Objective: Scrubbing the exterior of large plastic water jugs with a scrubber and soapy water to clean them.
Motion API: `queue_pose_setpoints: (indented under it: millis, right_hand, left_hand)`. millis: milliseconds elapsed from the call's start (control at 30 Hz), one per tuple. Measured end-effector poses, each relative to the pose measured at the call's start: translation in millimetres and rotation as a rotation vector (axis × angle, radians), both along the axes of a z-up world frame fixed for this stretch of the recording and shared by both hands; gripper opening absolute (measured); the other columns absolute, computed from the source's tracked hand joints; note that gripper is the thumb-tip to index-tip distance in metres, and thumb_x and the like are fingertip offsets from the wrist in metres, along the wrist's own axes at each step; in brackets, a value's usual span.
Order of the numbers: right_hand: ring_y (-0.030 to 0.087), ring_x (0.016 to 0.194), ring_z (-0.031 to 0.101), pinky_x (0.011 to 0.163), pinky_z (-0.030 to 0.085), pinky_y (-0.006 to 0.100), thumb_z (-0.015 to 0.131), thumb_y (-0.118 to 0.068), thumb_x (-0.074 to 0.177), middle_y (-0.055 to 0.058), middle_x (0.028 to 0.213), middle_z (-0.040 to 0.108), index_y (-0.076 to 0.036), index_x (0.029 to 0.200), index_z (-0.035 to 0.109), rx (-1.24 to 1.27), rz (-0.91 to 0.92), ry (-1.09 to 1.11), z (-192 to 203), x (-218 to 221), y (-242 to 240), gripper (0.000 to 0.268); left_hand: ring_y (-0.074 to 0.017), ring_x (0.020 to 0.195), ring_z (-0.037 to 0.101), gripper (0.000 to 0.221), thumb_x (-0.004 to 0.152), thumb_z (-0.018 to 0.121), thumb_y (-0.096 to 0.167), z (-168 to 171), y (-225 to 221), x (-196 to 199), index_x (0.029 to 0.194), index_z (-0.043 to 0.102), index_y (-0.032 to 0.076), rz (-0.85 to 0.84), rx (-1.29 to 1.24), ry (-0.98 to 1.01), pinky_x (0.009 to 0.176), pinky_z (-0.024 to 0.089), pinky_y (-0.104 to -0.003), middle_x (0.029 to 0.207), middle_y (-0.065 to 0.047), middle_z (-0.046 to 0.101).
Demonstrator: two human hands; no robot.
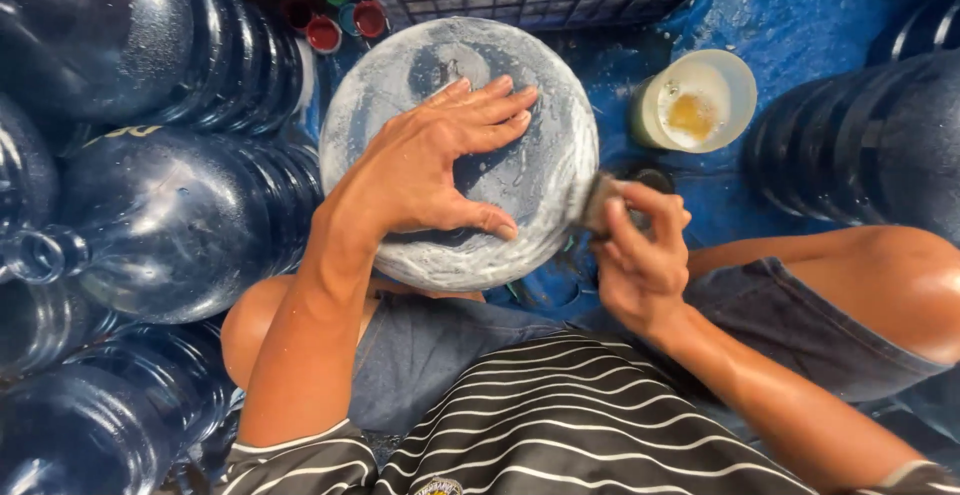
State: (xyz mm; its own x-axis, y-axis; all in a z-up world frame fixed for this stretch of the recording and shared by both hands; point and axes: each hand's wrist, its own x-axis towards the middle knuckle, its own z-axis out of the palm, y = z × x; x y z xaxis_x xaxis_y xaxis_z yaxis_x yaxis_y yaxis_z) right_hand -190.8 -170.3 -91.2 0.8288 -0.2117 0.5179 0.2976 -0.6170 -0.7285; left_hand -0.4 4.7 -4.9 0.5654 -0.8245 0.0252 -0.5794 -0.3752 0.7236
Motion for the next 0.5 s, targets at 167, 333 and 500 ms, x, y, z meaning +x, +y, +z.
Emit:
queue_pose_setpoints:
  millis: [167, 333, 500]
  right_hand:
    - [0.031, 0.109, 0.057, 0.094, 0.051, 0.041, 0.060, 0.022, 0.081, 0.022, 0.134, 0.055, 0.000, 0.124, 0.061, 0.142, -0.095, -0.031, -11, -13, 10, 0.048]
    - [0.031, 0.118, 0.059, 0.102, 0.050, 0.038, 0.063, 0.019, 0.085, 0.019, 0.138, 0.055, -0.003, 0.146, 0.051, 0.135, -0.149, 0.135, -11, 1, -1, 0.066]
    - [0.033, 0.107, 0.060, 0.097, 0.041, 0.047, 0.065, 0.007, 0.077, 0.021, 0.131, 0.061, 0.000, 0.121, 0.067, -0.166, -0.012, -0.048, 23, 18, -24, 0.045]
  left_hand:
    - [-0.0234, 0.145, 0.045, 0.099, 0.051, 0.097, 0.043, -3, -5, -3, 0.135, 0.064, 0.005, -0.013, -0.002, 0.017, 0.124, 0.027, -0.042, 0.149, -0.003, 0.057]
    - [-0.0241, 0.145, 0.044, 0.098, 0.054, 0.096, 0.048, 0, -6, 3, 0.136, 0.063, 0.006, -0.001, -0.005, 0.003, 0.124, 0.027, -0.043, 0.149, -0.004, 0.057]
    - [-0.0240, 0.145, 0.043, 0.095, 0.055, 0.097, 0.044, -1, -7, -1, 0.135, 0.064, 0.005, -0.042, -0.004, -0.008, 0.123, 0.027, -0.045, 0.150, -0.003, 0.055]
